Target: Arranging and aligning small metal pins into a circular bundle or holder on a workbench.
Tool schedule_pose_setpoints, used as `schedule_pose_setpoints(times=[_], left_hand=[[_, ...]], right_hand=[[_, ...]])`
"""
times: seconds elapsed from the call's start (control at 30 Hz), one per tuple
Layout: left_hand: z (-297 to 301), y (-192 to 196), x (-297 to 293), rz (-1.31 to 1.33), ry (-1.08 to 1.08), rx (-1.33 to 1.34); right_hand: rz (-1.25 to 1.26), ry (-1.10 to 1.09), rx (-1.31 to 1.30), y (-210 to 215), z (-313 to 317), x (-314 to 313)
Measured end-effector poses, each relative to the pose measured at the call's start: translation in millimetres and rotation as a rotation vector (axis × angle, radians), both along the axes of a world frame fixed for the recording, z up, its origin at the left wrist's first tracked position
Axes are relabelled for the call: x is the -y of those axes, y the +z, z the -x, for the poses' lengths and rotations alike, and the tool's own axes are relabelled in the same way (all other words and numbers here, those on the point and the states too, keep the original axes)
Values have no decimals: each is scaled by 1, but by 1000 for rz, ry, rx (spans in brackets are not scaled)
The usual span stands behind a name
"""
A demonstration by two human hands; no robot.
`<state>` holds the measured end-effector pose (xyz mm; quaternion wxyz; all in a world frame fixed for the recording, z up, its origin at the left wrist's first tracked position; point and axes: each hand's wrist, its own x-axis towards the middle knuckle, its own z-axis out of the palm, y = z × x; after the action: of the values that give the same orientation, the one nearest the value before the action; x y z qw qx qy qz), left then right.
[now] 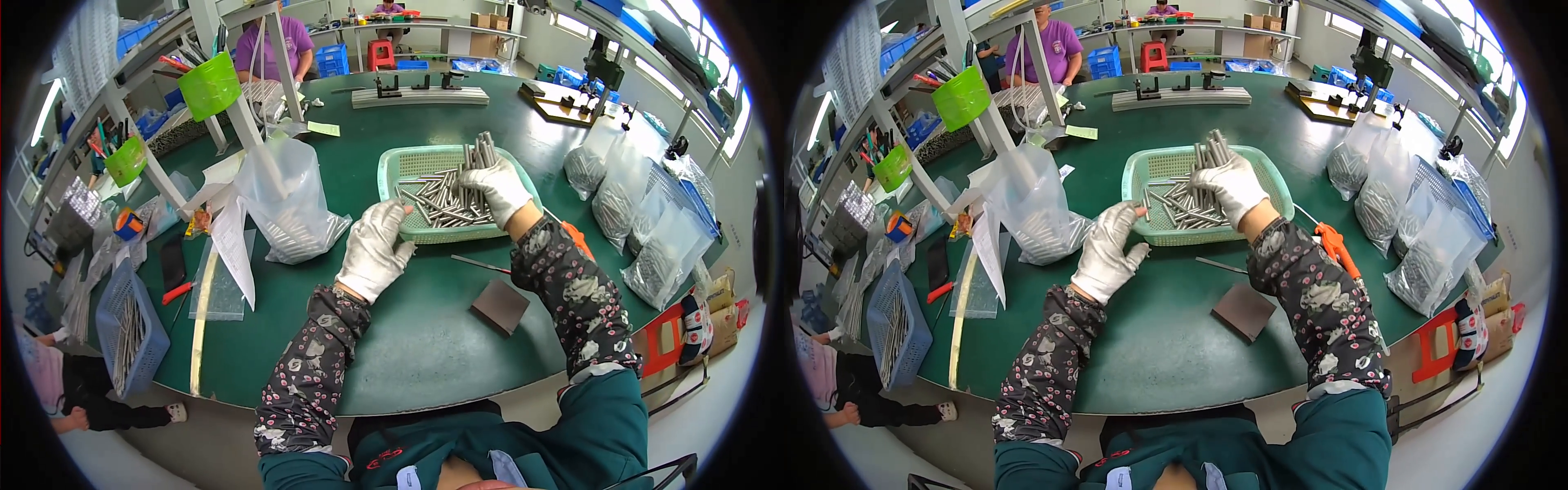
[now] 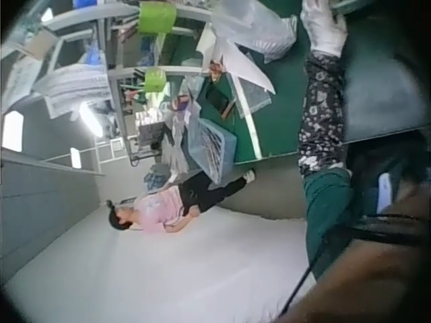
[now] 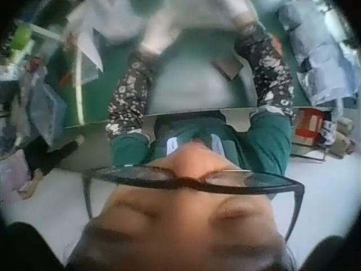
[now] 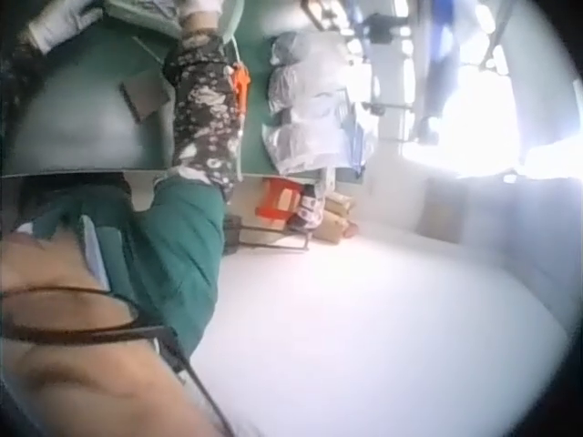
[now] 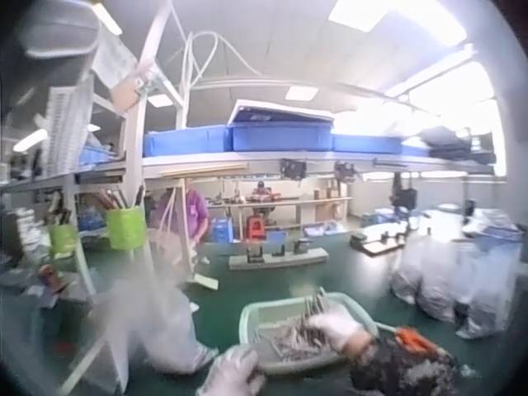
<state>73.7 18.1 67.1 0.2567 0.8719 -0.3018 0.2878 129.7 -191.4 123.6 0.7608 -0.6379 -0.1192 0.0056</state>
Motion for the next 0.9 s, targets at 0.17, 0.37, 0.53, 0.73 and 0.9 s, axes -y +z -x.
schedule_pose_setpoints(times=[0.17, 0.37, 0.53, 0.73, 0.9], left_hand=[[30, 4, 3, 743, -374, -465], [57, -22, 15, 860, -326, -597], [67, -45, 10, 912, -296, -607], [69, -50, 13, 1011, -313, -740], [67, -59, 9, 866, -314, -518]], right_hand=[[-48, 257, 60, -10, 73, -49], [-171, 134, 105, -102, 106, -93], [-156, 113, 142, -128, 115, -104], [615, -110, 202, -134, 112, -91], [937, -191, 366, -91, 130, -84]])
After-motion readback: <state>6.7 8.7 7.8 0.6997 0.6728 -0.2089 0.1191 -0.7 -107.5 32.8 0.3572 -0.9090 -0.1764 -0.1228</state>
